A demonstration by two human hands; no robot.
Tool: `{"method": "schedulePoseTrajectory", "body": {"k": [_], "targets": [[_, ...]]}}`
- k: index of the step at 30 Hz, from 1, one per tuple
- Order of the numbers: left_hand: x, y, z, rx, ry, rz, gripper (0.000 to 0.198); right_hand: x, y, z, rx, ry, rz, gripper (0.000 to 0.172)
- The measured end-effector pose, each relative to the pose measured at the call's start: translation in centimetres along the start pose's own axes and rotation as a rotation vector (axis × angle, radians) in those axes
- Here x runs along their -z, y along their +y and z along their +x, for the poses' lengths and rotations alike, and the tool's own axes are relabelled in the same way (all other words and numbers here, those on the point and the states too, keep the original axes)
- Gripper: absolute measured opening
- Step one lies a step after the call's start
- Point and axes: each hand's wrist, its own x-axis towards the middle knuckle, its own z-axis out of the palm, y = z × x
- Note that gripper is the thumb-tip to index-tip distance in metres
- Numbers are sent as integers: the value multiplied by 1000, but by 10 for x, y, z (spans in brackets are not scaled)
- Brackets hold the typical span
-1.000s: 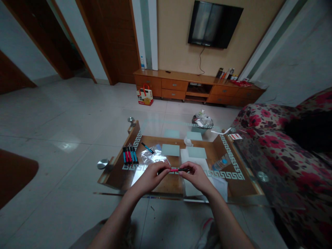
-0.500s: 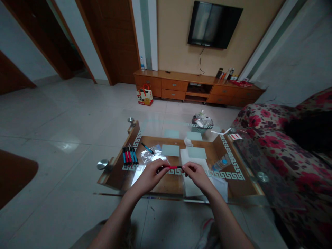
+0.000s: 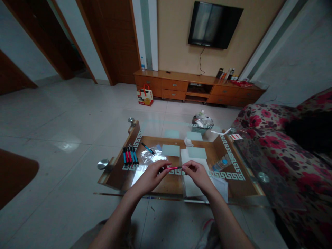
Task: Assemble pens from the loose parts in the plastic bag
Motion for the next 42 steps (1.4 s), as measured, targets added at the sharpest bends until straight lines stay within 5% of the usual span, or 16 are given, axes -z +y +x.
{"method": "schedulePoseTrajectory", "body": {"k": [6, 42], "targets": [[-2, 4, 1, -66, -117, -10, 29, -1, -3, -3, -14, 11, 108, 33], [-2, 8, -4, 43, -223, -52, 42, 1, 1, 1, 39, 47, 125, 39]]}}
